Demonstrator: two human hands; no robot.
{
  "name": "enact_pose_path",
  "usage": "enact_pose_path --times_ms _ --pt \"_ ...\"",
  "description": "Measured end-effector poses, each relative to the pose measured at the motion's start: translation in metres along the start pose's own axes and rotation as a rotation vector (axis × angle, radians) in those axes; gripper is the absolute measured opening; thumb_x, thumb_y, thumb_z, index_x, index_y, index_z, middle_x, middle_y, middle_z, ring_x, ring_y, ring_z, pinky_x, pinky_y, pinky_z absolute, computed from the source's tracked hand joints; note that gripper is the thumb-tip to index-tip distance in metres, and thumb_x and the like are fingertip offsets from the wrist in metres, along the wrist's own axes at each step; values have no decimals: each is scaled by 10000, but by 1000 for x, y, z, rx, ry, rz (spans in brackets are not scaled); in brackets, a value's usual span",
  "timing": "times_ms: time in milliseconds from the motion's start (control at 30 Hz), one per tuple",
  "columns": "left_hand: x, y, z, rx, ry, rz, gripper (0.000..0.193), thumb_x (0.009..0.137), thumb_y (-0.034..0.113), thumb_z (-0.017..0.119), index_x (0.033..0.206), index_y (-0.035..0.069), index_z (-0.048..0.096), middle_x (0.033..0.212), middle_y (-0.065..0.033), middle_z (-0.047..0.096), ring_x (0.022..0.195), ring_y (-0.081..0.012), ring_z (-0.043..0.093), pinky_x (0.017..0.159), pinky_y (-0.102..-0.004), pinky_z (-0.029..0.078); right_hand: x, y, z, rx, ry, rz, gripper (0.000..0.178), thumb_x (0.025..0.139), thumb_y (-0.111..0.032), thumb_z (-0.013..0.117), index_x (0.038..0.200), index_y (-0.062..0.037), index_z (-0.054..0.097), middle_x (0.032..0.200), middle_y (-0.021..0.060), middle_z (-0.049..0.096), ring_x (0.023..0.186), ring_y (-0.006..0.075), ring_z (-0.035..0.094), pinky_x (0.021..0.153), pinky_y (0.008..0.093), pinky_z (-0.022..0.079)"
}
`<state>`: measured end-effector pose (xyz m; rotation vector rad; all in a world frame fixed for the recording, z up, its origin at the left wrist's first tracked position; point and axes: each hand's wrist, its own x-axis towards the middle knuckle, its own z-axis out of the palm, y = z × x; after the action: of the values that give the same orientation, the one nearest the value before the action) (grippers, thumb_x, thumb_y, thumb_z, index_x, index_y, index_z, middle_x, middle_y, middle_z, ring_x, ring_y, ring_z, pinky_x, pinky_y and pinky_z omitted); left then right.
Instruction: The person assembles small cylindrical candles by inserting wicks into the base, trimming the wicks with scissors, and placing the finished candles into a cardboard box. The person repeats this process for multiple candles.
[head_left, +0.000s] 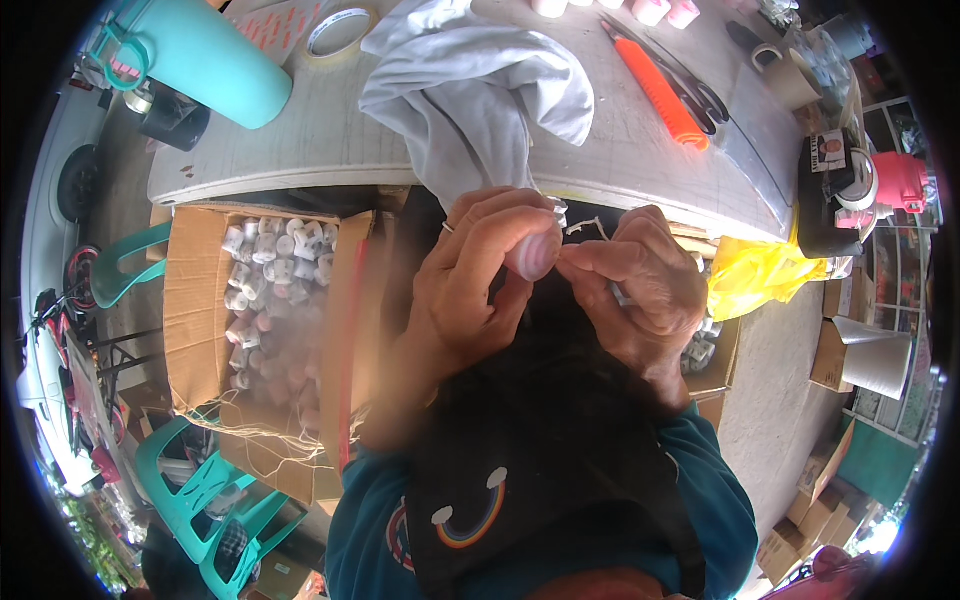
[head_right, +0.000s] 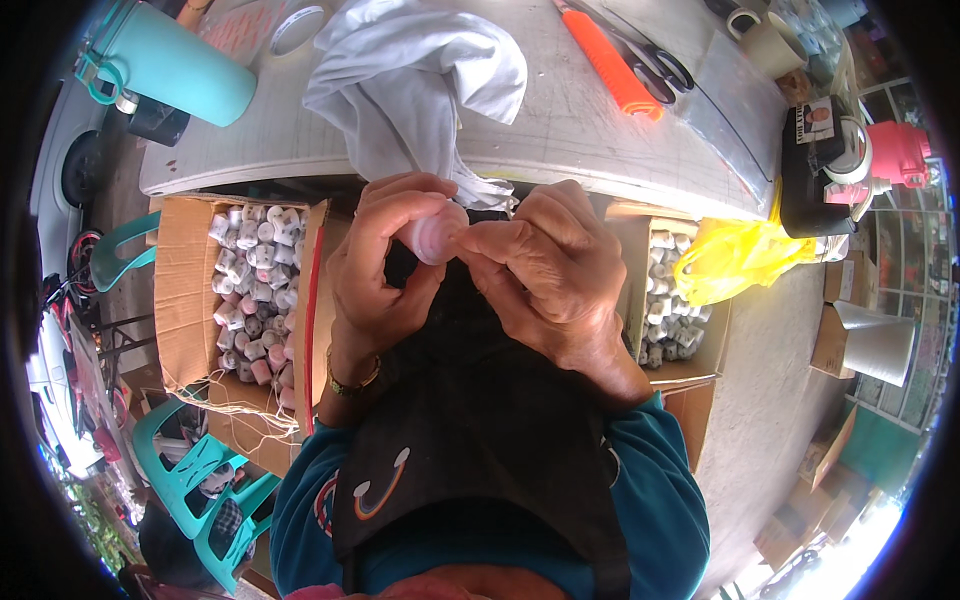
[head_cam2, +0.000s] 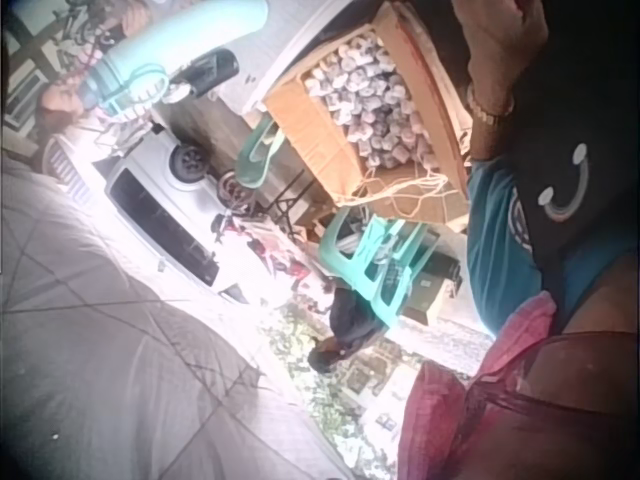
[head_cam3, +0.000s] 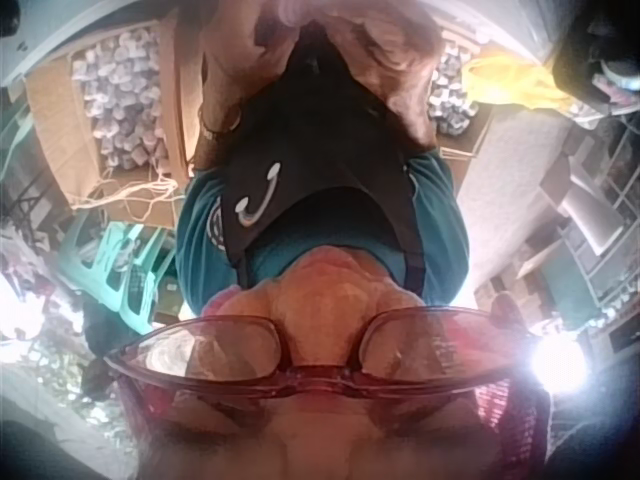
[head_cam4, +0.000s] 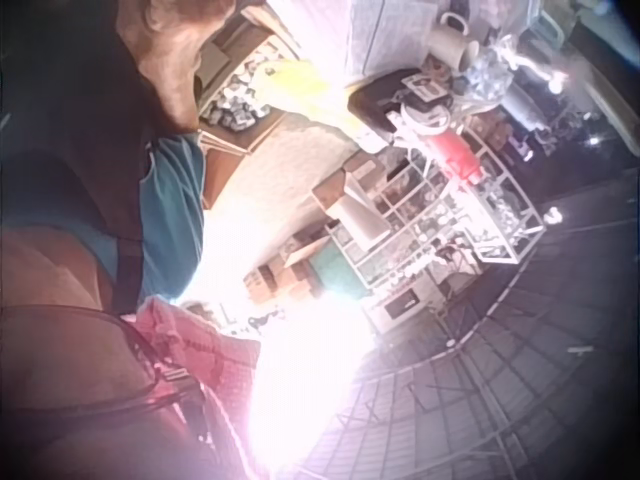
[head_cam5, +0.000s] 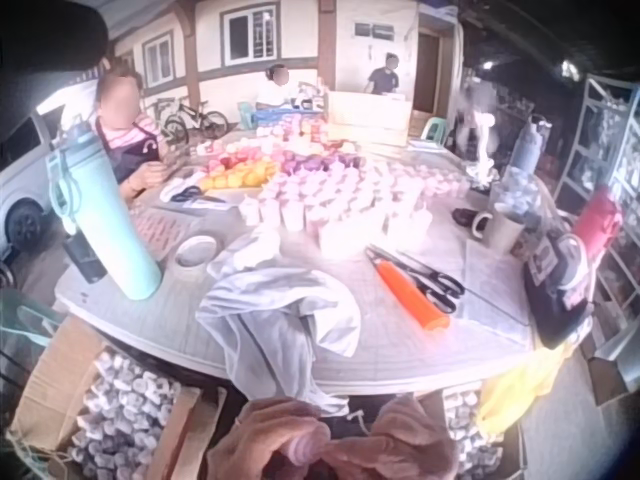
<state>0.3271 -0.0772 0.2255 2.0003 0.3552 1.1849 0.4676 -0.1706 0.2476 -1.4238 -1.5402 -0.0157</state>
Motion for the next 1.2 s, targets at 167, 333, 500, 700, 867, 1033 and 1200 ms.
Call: enact_pose_path --times_ms 167,333,500,700,867,1033,1200 --pt "1 1 -5 97 -38 46 480 621 -176 596 1060 17 581 1057 -128 621 974 -313 608 772 -371 505 1 -3 -2 -26 -48 30 298 587 26 768 860 -62 686 710 49 514 630 221 509 572 344 409" --pt "1 0 -8 130 -38 29 455 629 -172 591 1045 14 595 1058 -131 620 965 -313 611 776 -377 504 2 -14 -5 -51 -109 106 268 649 51 738 893 -43 682 744 64 564 673 250 551 632 357 455" --pt "-1 0 -8 118 -27 39 427 649 -158 604 1043 10 608 1057 -134 618 958 -313 614 776 -375 505 2 -13 -8 -6 -178 122 265 704 54 725 944 -47 674 801 63 631 733 255 591 683 351 481" --pt "0 -2 -6 141 -76 88 400 678 -133 616 1051 9 613 1059 -131 619 952 -320 614 780 -380 510 2 -13 -2 74 -116 181 274 737 62 705 964 -61 614 817 50 644 709 248 595 686 336 481" --pt "0 -2 -12 114 -108 23 456 667 -119 663 1093 29 598 1075 -131 629 976 -313 622 789 -376 520 1 -8 -7 150 -272 393 285 750 60 702 984 -64 597 818 62 640 664 205 592 662 307 476" --pt "-3 -5 -21 -62 -92 -92 519 663 -98 726 1131 68 575 1106 -102 641 998 -280 638 784 -354 537 -4 4 -13 234 -225 488 211 769 57 700 936 -33 606 773 76 632 639 171 597 600 270 464" --pt "-4 -5 -21 -94 -174 -142 444 664 -75 745 1071 38 609 1120 -139 626 1013 -235 625 843 -324 505 -4 7 -14 115 -199 338 157 756 64 709 858 -21 625 742 74 622 639 176 608 567 273 462"
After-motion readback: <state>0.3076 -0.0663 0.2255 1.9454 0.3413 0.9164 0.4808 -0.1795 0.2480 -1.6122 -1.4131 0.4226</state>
